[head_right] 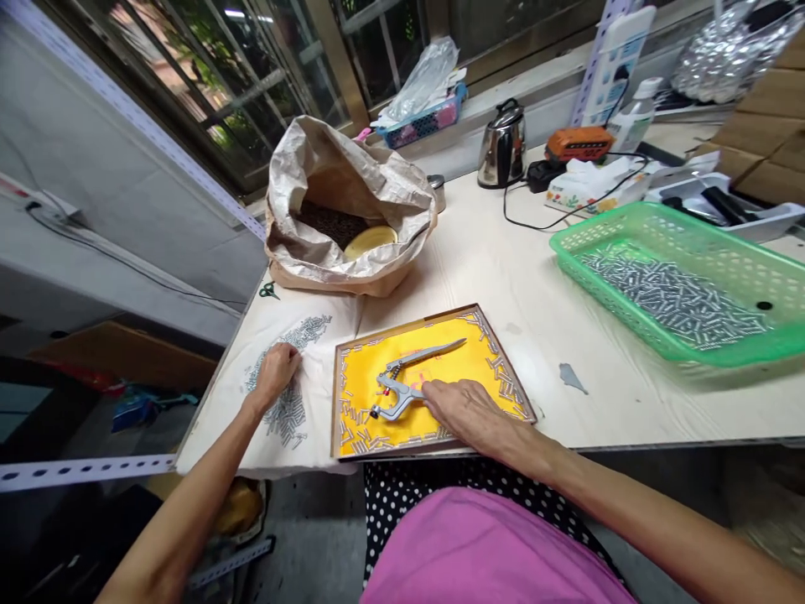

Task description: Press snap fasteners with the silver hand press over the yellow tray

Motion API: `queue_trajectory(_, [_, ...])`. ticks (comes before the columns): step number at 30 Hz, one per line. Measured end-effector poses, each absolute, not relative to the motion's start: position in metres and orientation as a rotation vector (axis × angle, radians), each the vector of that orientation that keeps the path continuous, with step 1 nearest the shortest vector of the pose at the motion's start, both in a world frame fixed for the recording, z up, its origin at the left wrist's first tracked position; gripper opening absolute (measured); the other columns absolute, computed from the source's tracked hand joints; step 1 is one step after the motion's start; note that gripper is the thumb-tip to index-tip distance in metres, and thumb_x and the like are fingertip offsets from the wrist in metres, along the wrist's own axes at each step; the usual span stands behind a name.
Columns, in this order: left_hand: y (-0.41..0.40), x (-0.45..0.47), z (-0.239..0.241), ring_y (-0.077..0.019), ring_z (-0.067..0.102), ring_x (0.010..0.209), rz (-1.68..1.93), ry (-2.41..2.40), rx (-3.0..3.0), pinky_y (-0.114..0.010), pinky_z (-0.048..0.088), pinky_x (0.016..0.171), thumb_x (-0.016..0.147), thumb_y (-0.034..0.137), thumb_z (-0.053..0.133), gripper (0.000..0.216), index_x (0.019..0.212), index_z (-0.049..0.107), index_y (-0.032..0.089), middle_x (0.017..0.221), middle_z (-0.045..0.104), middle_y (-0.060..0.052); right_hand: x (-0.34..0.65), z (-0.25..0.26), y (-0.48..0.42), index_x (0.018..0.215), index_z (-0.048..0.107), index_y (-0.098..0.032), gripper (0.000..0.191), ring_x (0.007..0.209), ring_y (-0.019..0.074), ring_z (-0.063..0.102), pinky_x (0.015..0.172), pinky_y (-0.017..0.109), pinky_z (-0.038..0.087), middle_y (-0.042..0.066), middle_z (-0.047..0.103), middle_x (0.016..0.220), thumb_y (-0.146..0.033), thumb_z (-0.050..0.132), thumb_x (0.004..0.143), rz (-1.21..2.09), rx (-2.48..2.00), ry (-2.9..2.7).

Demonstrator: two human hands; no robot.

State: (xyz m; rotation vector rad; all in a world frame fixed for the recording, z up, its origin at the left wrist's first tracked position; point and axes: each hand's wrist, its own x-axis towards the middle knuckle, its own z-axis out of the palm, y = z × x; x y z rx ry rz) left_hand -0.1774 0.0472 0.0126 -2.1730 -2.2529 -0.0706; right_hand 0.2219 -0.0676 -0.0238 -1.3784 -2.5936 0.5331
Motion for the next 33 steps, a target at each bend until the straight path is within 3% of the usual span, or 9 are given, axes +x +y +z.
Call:
queue_trajectory(5, [0.011, -0.112, 0.026, -0.0194, 0.063, 0.079, -1.106, -2.614, -2.367, -0.030, 0.053, 0.067, 0.080, 0.043, 0.060, 0.038, 0.102, 0.066, 0.014, 0.093, 0.069, -0.007, 0.244, -0.027, -0.066, 0.090, 0.050, -0.021, 0.018, 0.069, 0.0152, 0.054, 0.062, 0.030, 0.027, 0.002, 0.061, 0.081, -0.011, 0.037, 0.097, 0.286, -1.214, -2.580])
queue_trajectory(8, [-0.021, -0.051, 0.025, -0.0159, 0.063, 0.070, -1.308, -2.728, -2.569, -0.026, 0.052, 0.060, 0.072, 0.043, 0.070, 0.037, 0.093, 0.071, 0.013, 0.091, 0.071, -0.007, 0.251, -0.029, -0.065, 0.089, 0.049, -0.021, 0.018, 0.069, 0.0150, 0.054, 0.062, 0.029, 0.027, 0.001, 0.060, 0.080, -0.008, 0.038, 0.096, 0.237, -1.240, -2.599])
queue_trajectory(14, [-0.051, 0.015, 0.006, -0.0076, 0.046, 0.043, -1.229, -3.050, -2.540, -0.019, 0.033, 0.041, 0.069, 0.042, 0.075, 0.033, 0.079, 0.071, 0.012, 0.057, 0.061, 0.001, 0.252, -0.032, -0.068, 0.094, 0.049, -0.020, 0.017, 0.074, 0.0163, 0.056, 0.065, 0.030, 0.030, 0.002, 0.061, 0.085, -0.005, 0.039, 0.095, 0.140, -1.241, -2.612])
queue_trajectory(21, [-0.054, 0.021, -0.003, -0.0055, 0.040, 0.035, -1.060, -3.287, -2.365, -0.017, 0.028, 0.037, 0.074, 0.036, 0.073, 0.025, 0.076, 0.066, 0.012, 0.045, 0.054, 0.005, 0.254, -0.029, -0.068, 0.098, 0.049, -0.020, 0.017, 0.072, 0.0155, 0.055, 0.063, 0.031, 0.029, 0.002, 0.062, 0.087, -0.005, 0.041, 0.095, 0.117, -1.246, -2.609])
queue_trajectory(33, [-0.038, 0.024, 0.009, -0.0099, 0.058, 0.041, -0.324, -3.533, -2.410, -0.020, 0.048, 0.047, 0.082, 0.022, 0.069, 0.016, 0.071, 0.064, 0.012, 0.049, 0.065, 0.000, 0.255, -0.038, -0.055, 0.100, 0.051, -0.020, 0.013, 0.076, 0.0167, 0.055, 0.061, 0.030, 0.025, 0.004, 0.062, 0.092, -0.012, 0.041, 0.097, 0.454, -1.305, -2.617])
